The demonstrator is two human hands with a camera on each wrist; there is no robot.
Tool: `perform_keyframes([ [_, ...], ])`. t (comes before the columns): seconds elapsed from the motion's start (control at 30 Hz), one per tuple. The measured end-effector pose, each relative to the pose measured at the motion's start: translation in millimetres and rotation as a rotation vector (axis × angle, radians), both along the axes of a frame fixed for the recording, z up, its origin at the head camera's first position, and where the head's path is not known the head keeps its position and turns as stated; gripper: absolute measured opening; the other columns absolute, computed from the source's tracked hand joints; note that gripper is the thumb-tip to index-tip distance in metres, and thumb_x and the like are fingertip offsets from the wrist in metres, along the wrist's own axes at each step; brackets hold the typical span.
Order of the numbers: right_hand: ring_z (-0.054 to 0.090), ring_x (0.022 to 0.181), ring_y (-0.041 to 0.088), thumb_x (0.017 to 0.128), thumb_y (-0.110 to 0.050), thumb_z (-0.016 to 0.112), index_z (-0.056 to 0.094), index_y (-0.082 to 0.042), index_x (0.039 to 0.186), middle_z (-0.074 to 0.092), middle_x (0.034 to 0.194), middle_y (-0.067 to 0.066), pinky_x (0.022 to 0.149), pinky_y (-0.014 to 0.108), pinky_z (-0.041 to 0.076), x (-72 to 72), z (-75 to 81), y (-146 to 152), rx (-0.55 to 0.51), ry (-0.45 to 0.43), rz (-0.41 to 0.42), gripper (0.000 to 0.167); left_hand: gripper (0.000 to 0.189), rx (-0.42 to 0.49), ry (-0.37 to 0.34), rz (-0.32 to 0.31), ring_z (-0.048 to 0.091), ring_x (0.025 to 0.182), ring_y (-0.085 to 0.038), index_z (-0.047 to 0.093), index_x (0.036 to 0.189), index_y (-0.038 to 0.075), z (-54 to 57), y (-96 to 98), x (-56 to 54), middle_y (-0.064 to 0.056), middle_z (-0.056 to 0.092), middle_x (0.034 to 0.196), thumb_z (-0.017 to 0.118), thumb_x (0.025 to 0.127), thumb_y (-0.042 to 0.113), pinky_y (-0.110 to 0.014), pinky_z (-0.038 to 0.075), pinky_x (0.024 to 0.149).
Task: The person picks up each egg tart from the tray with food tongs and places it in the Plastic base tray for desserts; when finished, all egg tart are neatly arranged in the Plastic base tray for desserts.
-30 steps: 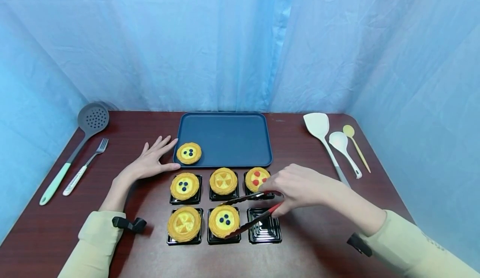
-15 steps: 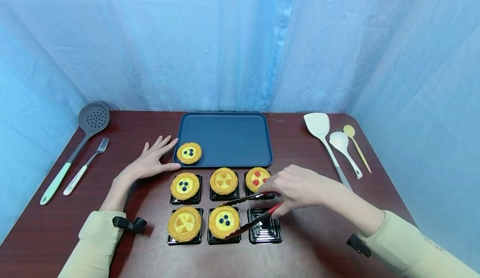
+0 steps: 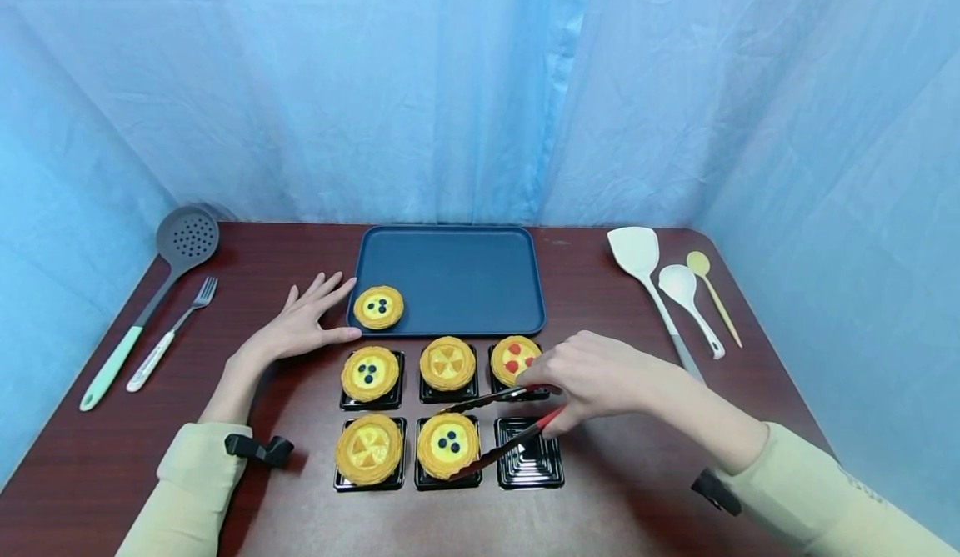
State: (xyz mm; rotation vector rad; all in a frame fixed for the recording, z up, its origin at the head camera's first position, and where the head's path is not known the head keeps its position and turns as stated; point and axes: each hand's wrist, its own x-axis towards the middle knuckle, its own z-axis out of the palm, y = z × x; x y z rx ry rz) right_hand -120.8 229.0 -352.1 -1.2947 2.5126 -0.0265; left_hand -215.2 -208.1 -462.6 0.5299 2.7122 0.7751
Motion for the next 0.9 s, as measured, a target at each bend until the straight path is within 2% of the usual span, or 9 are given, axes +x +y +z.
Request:
perform_keyframes([
  [0.13, 0.068, 0.079, -0.001, 0.079, -0.056, 0.083, 0.073, -0.021, 0.124, 0.079, 0.109, -0.008, 0.059, 0.017, 0.047, 0.0, 0.7, -0.1, -0.001, 0.001, -0.001, 0.058, 0.095, 0.004, 0.001, -0.002, -0.002, 0.161, -0.046, 0.022, 0.166, 0.019, 0.2, -0.3, -0.8, -0.020, 0.010, 0.174, 0.070, 0.093, 0.055, -0.072, -0.010, 0.123],
  [0.3, 0.056, 0.070, -0.006, 0.078, -0.059, 0.084, 0.072, -0.022, 0.125, 0.079, 0.104, -0.008, 0.056, 0.017, 0.040, -1.4, 4.1, 1.7, -0.018, 0.007, -0.002, 0.061, 0.095, 0.004, 0.005, 0.000, -0.002, 0.161, -0.046, 0.022, 0.166, 0.019, 1.4, 0.6, -0.5, -0.020, 0.010, 0.174, 0.071, 0.092, 0.054, -0.072, -0.010, 0.124],
  [0.4, 0.063, 0.078, -0.004, 0.078, -0.061, 0.083, 0.072, -0.023, 0.128, 0.078, 0.111, -0.008, 0.061, 0.020, 0.048, -3.2, 8.9, 6.4, -0.058, 0.018, -0.007, 0.064, 0.096, 0.008, 0.009, -0.003, -0.002, 0.161, -0.046, 0.022, 0.166, 0.019, 1.7, 2.2, -0.4, -0.020, 0.010, 0.174, 0.071, 0.092, 0.055, -0.072, -0.010, 0.124],
  [0.5, 0.074, 0.095, 0.005, 0.079, -0.063, 0.081, 0.071, -0.020, 0.131, 0.077, 0.121, -0.005, 0.072, 0.027, 0.059, -9.5, 16.5, 10.6, -0.114, 0.053, -0.018, 0.068, 0.097, 0.011, 0.010, -0.010, -0.001, 0.161, -0.046, 0.022, 0.166, 0.019, 1.8, 3.3, 0.1, -0.020, 0.010, 0.174, 0.070, 0.092, 0.058, -0.072, -0.009, 0.124],
  [0.57, 0.075, 0.098, 0.008, 0.079, -0.063, 0.081, 0.070, -0.018, 0.133, 0.075, 0.125, -0.003, 0.077, 0.030, 0.061, -18.5, 22.3, 8.9, -0.147, 0.087, -0.035, 0.071, 0.097, 0.010, 0.013, -0.012, -0.001, 0.160, -0.047, 0.022, 0.166, 0.018, 2.1, 2.5, 0.5, -0.021, 0.011, 0.173, 0.069, 0.092, 0.059, -0.073, -0.009, 0.123],
  [0.67, 0.066, 0.078, 0.003, 0.078, -0.061, 0.083, 0.070, -0.017, 0.132, 0.075, 0.106, -0.009, 0.066, 0.024, 0.053, -39.3, 26.9, -2.5, -0.187, 0.123, -0.073, 0.071, 0.097, -0.001, 0.009, -0.003, -0.001, 0.161, -0.047, 0.022, 0.166, 0.019, 2.4, 0.3, 1.6, -0.021, 0.011, 0.174, 0.069, 0.092, 0.059, -0.072, -0.009, 0.123],
  [0.77, 0.045, 0.063, 0.001, 0.079, -0.058, 0.084, 0.071, -0.021, 0.125, 0.063, 0.084, -0.013, 0.057, 0.022, 0.036, -62.7, 26.3, -20.7, -0.195, 0.122, -0.111, 0.060, 0.096, 0.006, 0.007, -0.001, -0.001, 0.160, -0.047, 0.022, 0.166, 0.018, 2.4, 0.0, 2.4, -0.022, 0.011, 0.173, 0.070, 0.092, 0.057, -0.072, -0.009, 0.123],
  [0.83, 0.040, 0.061, 0.003, 0.080, -0.058, 0.083, 0.069, -0.025, 0.118, 0.056, 0.077, -0.011, 0.056, 0.023, 0.030, -78.7, 23.5, -32.5, -0.189, 0.113, -0.125, 0.053, 0.096, 0.010, 0.005, 0.000, -0.001, 0.160, -0.047, 0.023, 0.166, 0.018, 2.2, 1.0, 2.6, -0.021, 0.011, 0.173, 0.070, 0.092, 0.057, -0.072, -0.010, 0.123],
  [0.9, 0.041, 0.062, 0.005, 0.081, -0.060, 0.081, 0.068, -0.026, 0.116, 0.056, 0.077, -0.010, 0.057, 0.024, 0.031, -93.6, 19.8, -42.7, -0.171, 0.099, -0.140, 0.050, 0.096, 0.010, 0.004, 0.000, -0.001, 0.161, -0.046, 0.022, 0.166, 0.018, 0.9, 2.3, 2.6, -0.021, 0.011, 0.173, 0.070, 0.092, 0.057, -0.072, -0.009, 0.124],
])
